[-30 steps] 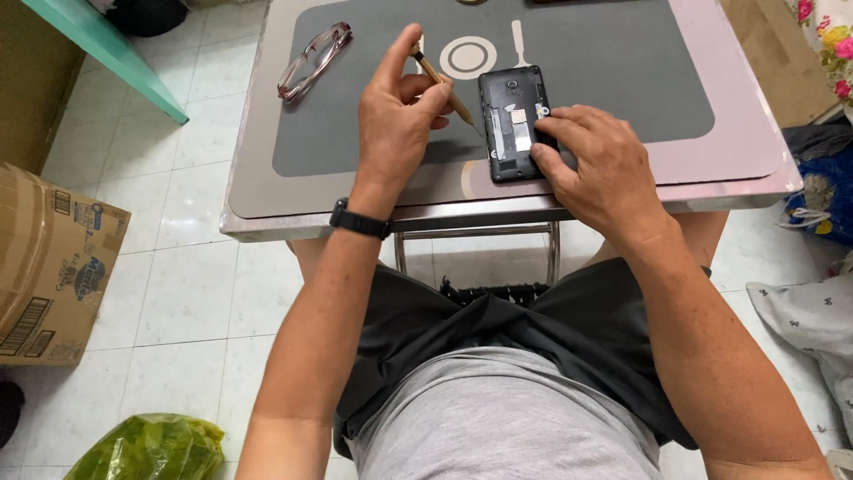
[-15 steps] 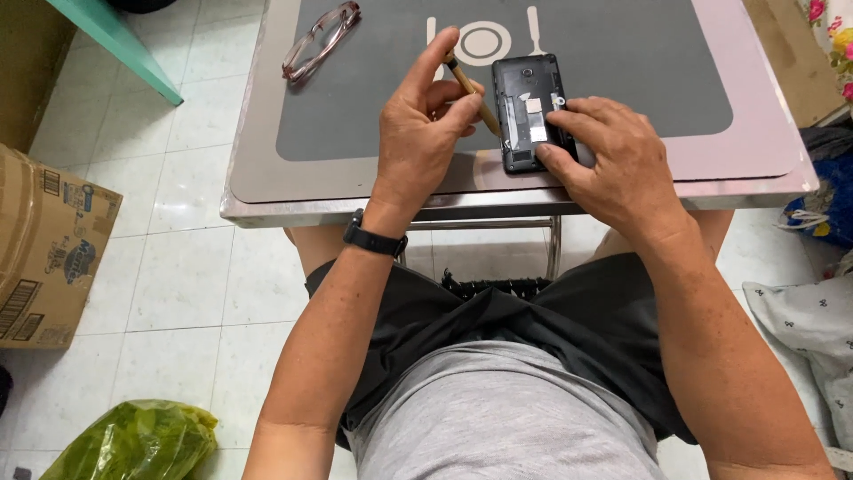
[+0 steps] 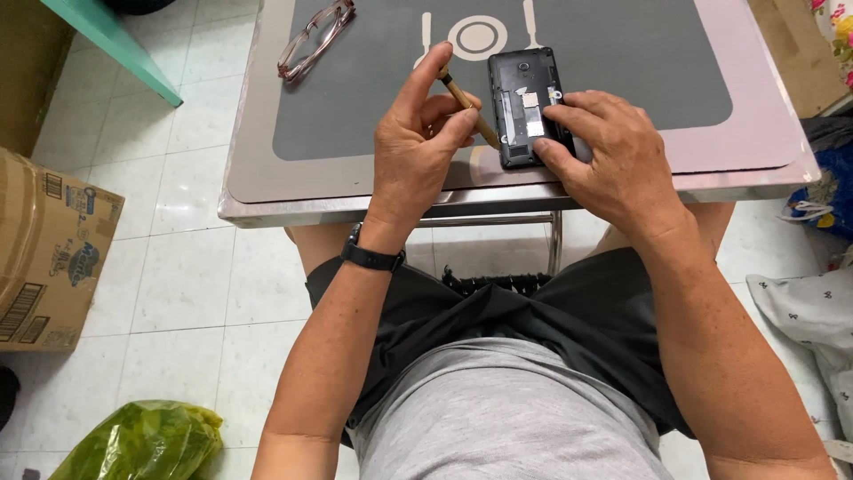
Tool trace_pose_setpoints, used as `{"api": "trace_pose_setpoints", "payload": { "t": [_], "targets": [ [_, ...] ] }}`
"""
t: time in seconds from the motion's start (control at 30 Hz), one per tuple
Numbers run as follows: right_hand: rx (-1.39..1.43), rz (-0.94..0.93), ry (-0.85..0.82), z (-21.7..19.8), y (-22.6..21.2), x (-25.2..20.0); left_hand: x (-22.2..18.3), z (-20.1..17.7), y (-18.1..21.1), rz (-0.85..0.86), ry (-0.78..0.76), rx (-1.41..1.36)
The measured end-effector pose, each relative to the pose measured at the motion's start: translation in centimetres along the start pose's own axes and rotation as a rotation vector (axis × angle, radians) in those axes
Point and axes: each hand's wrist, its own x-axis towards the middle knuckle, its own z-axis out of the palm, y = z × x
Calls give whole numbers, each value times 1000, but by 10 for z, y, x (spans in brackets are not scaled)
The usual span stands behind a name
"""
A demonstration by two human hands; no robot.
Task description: Using a precision screwdriver to remove small screws from the internal frame of a mobile phone.
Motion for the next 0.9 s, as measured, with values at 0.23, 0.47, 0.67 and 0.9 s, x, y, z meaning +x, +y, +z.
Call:
{"api": "trace_pose_setpoints", "payload": {
  "t": [0.23,0.47,0.67,0.9],
  "targets": [
    [-11,5,-12,3,3,-2,-4,1,15,201,-86,245],
    [-15,10,-11,3,2,-1,3,11,45,421,-296,740],
    [-21,8,12,7,5,-2,29,31,70,379,-443,864],
    [-32,5,10,9,7,-1,36,34,60,308,-306,1021]
  ]
}}
